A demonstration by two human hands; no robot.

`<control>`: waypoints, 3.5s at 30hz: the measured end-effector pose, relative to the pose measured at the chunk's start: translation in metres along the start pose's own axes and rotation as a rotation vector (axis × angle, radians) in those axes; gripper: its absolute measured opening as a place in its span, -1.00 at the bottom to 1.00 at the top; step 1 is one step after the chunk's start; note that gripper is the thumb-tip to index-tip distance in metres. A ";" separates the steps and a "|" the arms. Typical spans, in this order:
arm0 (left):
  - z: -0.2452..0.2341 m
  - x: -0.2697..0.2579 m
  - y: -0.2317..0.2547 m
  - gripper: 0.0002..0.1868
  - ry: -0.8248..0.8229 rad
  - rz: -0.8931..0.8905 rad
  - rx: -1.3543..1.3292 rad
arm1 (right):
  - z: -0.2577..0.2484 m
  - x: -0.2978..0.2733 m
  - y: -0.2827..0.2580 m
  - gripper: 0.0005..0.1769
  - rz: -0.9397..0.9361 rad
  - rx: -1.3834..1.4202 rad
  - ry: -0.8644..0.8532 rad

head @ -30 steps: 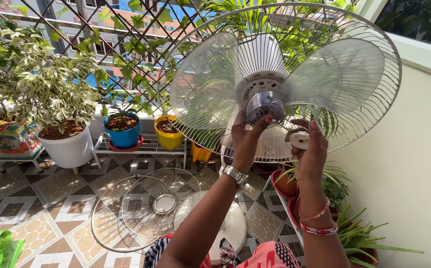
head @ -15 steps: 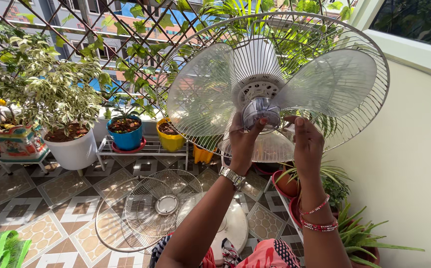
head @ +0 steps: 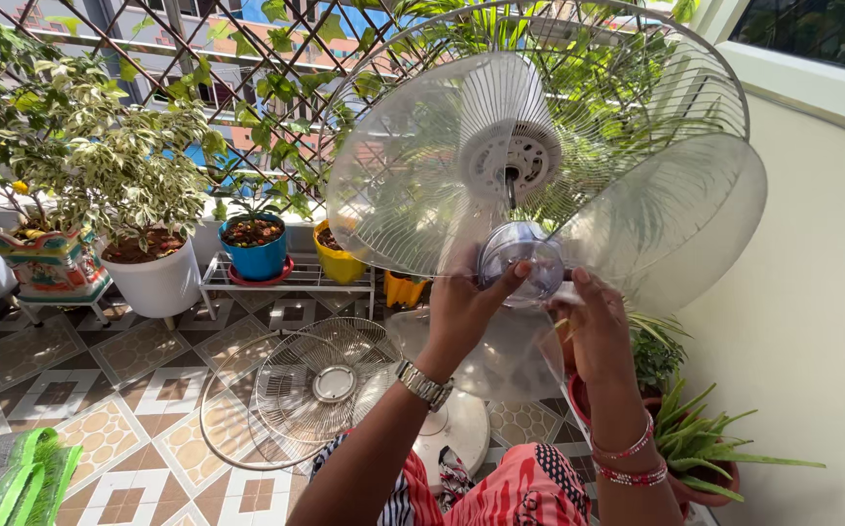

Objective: The person assembles a standing fan by attaching the fan blades to the motor hub and securing them with a nut. They then fit the front protective grill onto the fan head.

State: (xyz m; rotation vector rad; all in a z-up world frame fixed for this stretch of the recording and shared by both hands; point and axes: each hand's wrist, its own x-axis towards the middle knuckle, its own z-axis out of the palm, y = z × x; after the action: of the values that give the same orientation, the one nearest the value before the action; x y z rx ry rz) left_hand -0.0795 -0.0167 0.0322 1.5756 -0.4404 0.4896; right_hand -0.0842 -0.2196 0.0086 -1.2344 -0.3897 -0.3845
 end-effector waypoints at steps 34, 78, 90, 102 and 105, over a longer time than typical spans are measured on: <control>-0.029 -0.206 -0.200 -0.44 -0.790 -0.322 0.308 | 0.017 -0.205 0.087 -0.70 -0.081 -1.007 -0.423; -0.045 0.100 0.004 -0.81 0.063 0.536 0.625 | 0.051 0.077 -0.030 -0.60 -0.730 -1.202 -0.071; -0.010 0.145 -0.051 -0.74 0.074 0.483 0.776 | 0.020 0.135 0.015 -0.74 -0.728 -1.302 0.097; -0.023 0.134 -0.042 -0.82 0.160 0.648 0.729 | 0.021 0.143 0.022 -0.67 -0.712 -1.336 0.134; -0.040 0.113 -0.017 -0.85 0.265 0.794 0.671 | 0.026 0.133 0.018 -0.61 -0.695 -1.302 0.130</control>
State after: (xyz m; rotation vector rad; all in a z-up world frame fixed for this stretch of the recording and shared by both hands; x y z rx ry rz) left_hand 0.0217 0.0258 0.0823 1.8902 -0.7437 1.5627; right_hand 0.0380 -0.1992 0.0652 -2.2940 -0.4556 -1.4583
